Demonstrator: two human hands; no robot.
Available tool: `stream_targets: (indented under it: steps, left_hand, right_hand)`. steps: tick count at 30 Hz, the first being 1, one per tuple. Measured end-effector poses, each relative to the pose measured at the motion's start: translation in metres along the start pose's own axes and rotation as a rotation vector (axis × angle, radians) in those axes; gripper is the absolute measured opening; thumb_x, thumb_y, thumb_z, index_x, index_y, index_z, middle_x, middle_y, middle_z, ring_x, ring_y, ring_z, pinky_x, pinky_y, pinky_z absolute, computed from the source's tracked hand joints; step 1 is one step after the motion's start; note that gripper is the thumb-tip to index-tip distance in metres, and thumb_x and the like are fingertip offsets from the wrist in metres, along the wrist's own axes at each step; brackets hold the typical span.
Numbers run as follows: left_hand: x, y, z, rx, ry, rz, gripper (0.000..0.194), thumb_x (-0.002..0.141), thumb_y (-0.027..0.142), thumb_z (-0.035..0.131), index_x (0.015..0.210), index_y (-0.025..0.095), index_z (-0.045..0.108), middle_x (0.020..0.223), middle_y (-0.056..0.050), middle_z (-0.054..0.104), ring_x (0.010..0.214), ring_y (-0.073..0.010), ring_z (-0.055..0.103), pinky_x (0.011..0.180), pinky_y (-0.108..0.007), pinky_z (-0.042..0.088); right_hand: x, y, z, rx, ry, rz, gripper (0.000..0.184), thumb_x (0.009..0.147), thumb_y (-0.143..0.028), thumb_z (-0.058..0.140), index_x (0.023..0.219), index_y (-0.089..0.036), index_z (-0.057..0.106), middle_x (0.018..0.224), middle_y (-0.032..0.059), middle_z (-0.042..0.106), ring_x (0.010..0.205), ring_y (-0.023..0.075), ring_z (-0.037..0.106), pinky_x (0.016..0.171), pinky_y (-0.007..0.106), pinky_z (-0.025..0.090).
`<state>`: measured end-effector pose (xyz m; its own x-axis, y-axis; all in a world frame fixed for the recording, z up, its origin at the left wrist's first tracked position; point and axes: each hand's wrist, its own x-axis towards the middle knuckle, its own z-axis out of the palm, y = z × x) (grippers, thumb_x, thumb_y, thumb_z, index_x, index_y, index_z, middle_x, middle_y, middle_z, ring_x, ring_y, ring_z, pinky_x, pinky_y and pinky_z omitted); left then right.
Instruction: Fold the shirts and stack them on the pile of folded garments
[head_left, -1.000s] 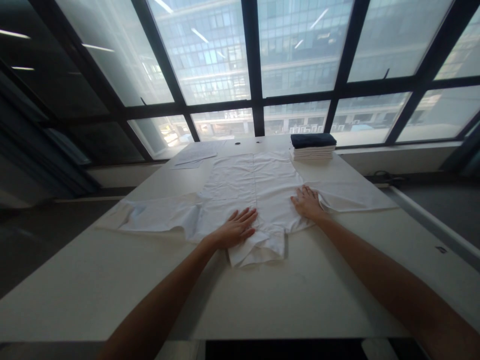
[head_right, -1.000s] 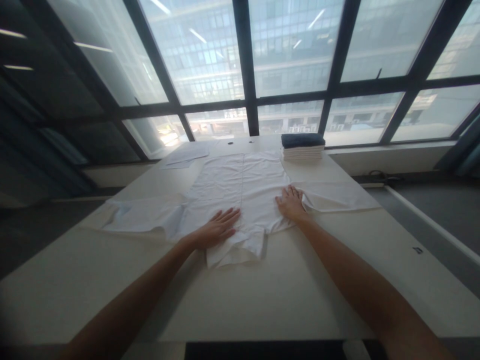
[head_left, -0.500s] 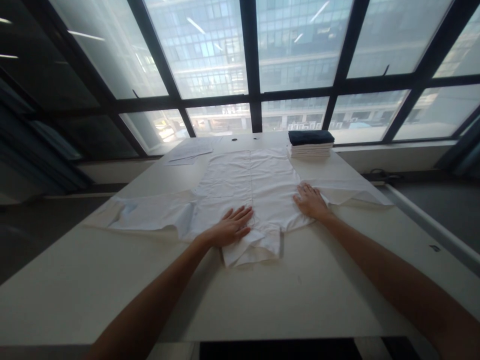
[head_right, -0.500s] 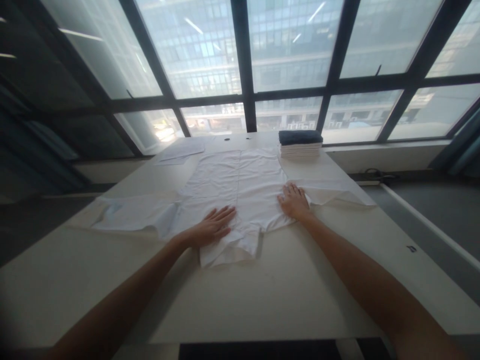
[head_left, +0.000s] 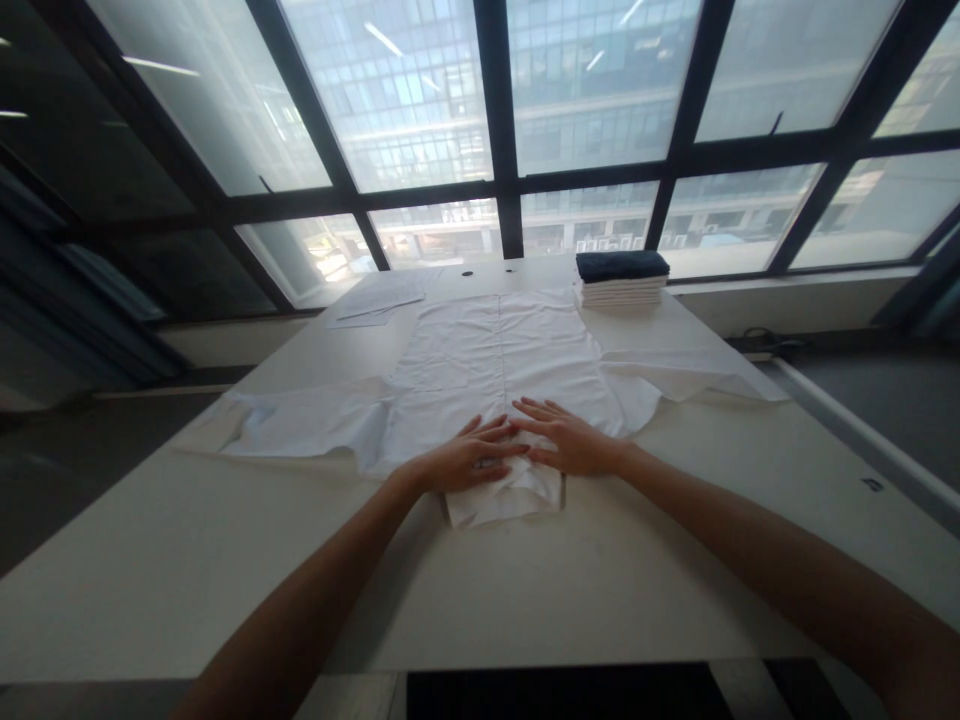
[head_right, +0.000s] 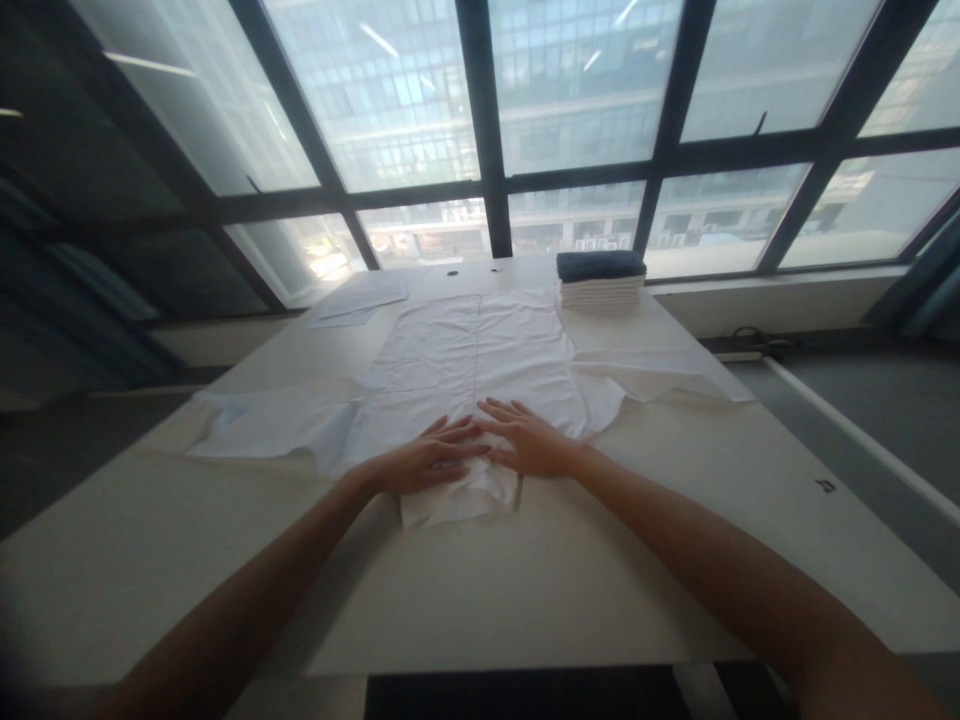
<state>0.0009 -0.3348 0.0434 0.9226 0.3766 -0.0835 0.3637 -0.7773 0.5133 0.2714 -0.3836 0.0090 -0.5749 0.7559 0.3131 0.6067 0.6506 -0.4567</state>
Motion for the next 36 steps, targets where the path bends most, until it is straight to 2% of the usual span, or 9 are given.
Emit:
stream_targets:
  steps: [2,4,8,9,11,15,20,25,36]
  left_hand:
    - [0.0,-0.002,-0.003,-0.062,0.004,0.007,0.048,0.103,0.053,0.055,0.149,0.042,0.053,0.166,0.001,0.034,0.159,-0.0295,0.016,0.128,-0.057,0.002]
    - [0.0,-0.005,-0.005,-0.135,0.06,0.009,0.046,0.103,0.052,0.053,0.146,0.036,0.059,0.159,-0.002,0.048,0.155,-0.0272,0.029,0.129,-0.053,0.011]
    - [0.002,-0.02,-0.004,-0.148,0.42,-0.101,0.05,0.103,0.055,0.048,0.136,0.024,0.069,0.146,-0.008,0.062,0.142,-0.0263,0.052,0.122,-0.046,0.036]
    - [0.002,-0.026,-0.003,-0.104,0.495,-0.144,0.052,0.103,0.055,0.047,0.135,0.022,0.07,0.146,-0.009,0.062,0.141,-0.0268,0.053,0.121,-0.046,0.037]
    - [0.002,-0.037,-0.001,-0.006,0.556,-0.213,0.055,0.103,0.056,0.045,0.136,0.02,0.069,0.147,-0.011,0.061,0.144,-0.028,0.05,0.123,-0.048,0.034]
    - [0.001,-0.055,0.003,0.105,0.499,-0.294,0.057,0.104,0.053,0.041,0.144,0.018,0.061,0.153,-0.013,0.055,0.15,-0.0294,0.041,0.126,-0.052,0.027]
    - [-0.002,-0.055,0.007,0.191,0.341,-0.351,0.056,0.104,0.05,0.04,0.152,0.024,0.052,0.166,-0.012,0.037,0.156,-0.0335,0.026,0.125,-0.063,0.016]
    - [-0.003,-0.051,0.007,0.232,0.301,-0.353,0.057,0.106,0.052,0.035,0.156,0.026,0.048,0.168,-0.01,0.032,0.157,-0.0317,0.023,0.126,-0.059,0.015]
    - [-0.002,-0.051,0.007,0.347,0.244,-0.406,0.057,0.108,0.047,0.032,0.159,0.025,0.042,0.17,-0.007,0.028,0.158,-0.0276,0.021,0.127,-0.055,0.018]
  right_hand:
    - [-0.003,-0.002,0.002,0.049,-0.064,-0.003,0.067,0.098,-0.04,0.064,0.159,-0.03,0.042,0.167,0.009,0.033,0.156,0.0253,0.026,0.128,0.05,0.017]
    - [-0.005,0.0,0.0,0.066,-0.096,0.017,0.068,0.097,-0.045,0.065,0.159,-0.029,0.042,0.167,0.0092,0.035,0.156,0.0257,0.027,0.128,0.05,0.014]
    - [-0.005,0.005,-0.003,0.115,-0.116,0.044,0.046,0.105,-0.045,0.051,0.149,-0.032,0.057,0.163,0.0053,0.042,0.154,0.0234,0.032,0.128,0.051,0.015]
    - [-0.004,0.006,-0.003,0.128,-0.1,0.051,0.042,0.107,-0.042,0.047,0.144,-0.032,0.062,0.16,0.0045,0.047,0.153,0.0226,0.035,0.128,0.051,0.017]
    - [-0.003,0.01,0.0,0.129,-0.037,0.067,0.039,0.107,-0.037,0.044,0.138,-0.03,0.067,0.153,0.0056,0.055,0.149,0.0226,0.042,0.126,0.051,0.023]
    - [-0.004,0.018,0.007,0.017,0.086,0.125,0.042,0.102,-0.026,0.049,0.141,-0.019,0.065,0.153,0.0141,0.055,0.148,0.0271,0.043,0.124,0.052,0.03]
    - [-0.007,0.021,0.007,-0.11,0.04,0.195,0.047,0.101,-0.028,0.051,0.147,-0.019,0.059,0.161,0.0156,0.044,0.153,0.0311,0.034,0.123,0.057,0.027]
    - [-0.007,0.019,0.003,-0.144,-0.012,0.198,0.049,0.103,-0.03,0.047,0.15,-0.017,0.055,0.163,0.0167,0.041,0.154,0.0298,0.032,0.124,0.055,0.025]
    - [-0.007,0.022,0.004,-0.188,-0.03,0.189,0.05,0.104,-0.031,0.044,0.15,-0.015,0.054,0.163,0.017,0.041,0.154,0.0301,0.033,0.124,0.054,0.027]
